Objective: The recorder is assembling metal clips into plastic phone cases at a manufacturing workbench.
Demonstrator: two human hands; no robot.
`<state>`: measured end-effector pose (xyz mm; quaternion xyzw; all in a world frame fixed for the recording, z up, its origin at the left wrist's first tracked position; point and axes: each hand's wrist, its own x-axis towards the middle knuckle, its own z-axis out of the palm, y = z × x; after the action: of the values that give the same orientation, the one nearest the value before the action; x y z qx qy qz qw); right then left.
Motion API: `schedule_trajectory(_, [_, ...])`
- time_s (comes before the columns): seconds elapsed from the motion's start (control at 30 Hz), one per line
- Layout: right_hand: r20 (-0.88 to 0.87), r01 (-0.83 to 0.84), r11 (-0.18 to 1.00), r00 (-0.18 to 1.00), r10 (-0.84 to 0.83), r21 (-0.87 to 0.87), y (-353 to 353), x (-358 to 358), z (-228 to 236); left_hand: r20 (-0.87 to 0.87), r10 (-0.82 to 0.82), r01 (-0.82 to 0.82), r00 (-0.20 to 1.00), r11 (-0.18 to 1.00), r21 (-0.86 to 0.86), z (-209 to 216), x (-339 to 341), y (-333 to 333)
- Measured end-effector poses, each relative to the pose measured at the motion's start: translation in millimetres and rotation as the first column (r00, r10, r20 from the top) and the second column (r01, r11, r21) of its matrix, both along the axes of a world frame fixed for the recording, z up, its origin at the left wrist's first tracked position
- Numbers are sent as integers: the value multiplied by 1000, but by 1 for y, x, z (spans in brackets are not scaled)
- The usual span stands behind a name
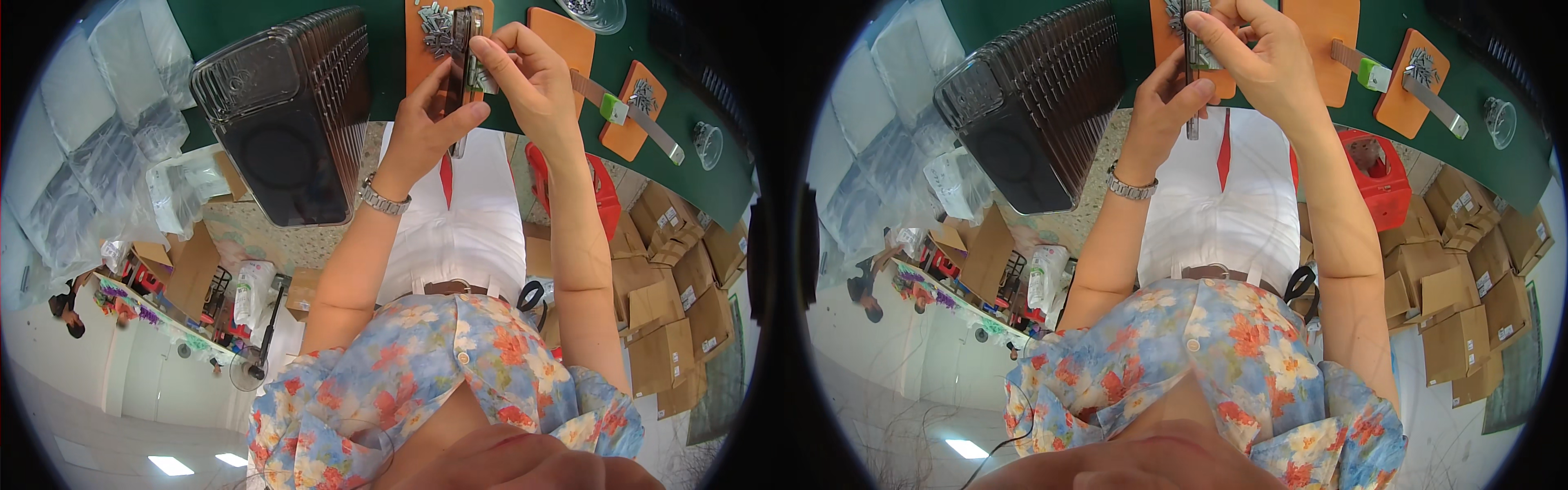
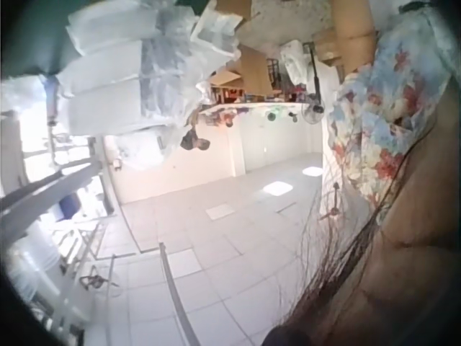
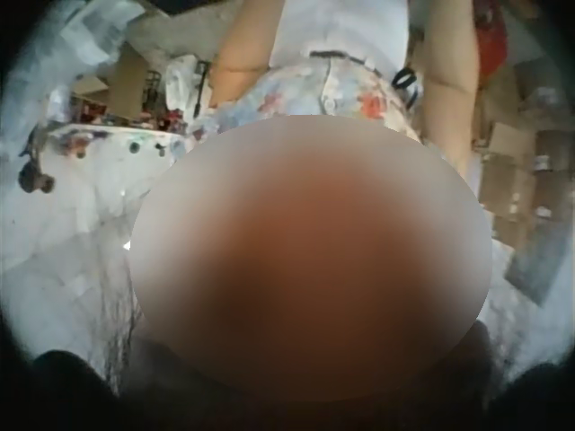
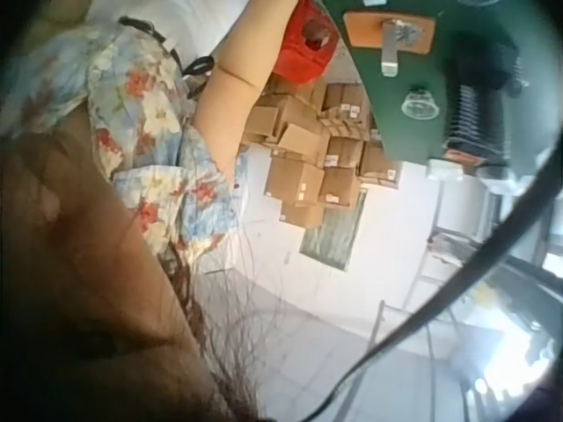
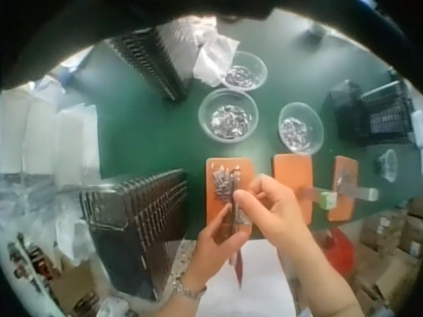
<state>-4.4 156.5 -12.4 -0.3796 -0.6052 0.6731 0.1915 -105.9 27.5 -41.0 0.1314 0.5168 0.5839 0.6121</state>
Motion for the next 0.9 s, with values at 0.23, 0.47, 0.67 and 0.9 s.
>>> schedule_trajectory(0.23, [66, -30, 999, 997, 28, 29, 3, -9, -2, -21, 27, -27, 999, 999, -17, -2, -2, 3])
schedule_trajectory(0.47, [-233, 232, 964, 952, -198, 129, 7, 16, -5, -569, 59, -96, 820, 995, -35, 26, 16, -8])
schedule_trajectory(0.67, [-215, 286, 948, 943, -253, 139, 6, 63, -11, -957, -16, 54, 290, 999, -1, 152, 12, -24])
schedule_trajectory(0.9, [-210, 262, 953, 951, -228, 150, -14, 75, -18, -945, -276, -352, -174, 914, -202, 128, -35, -14])
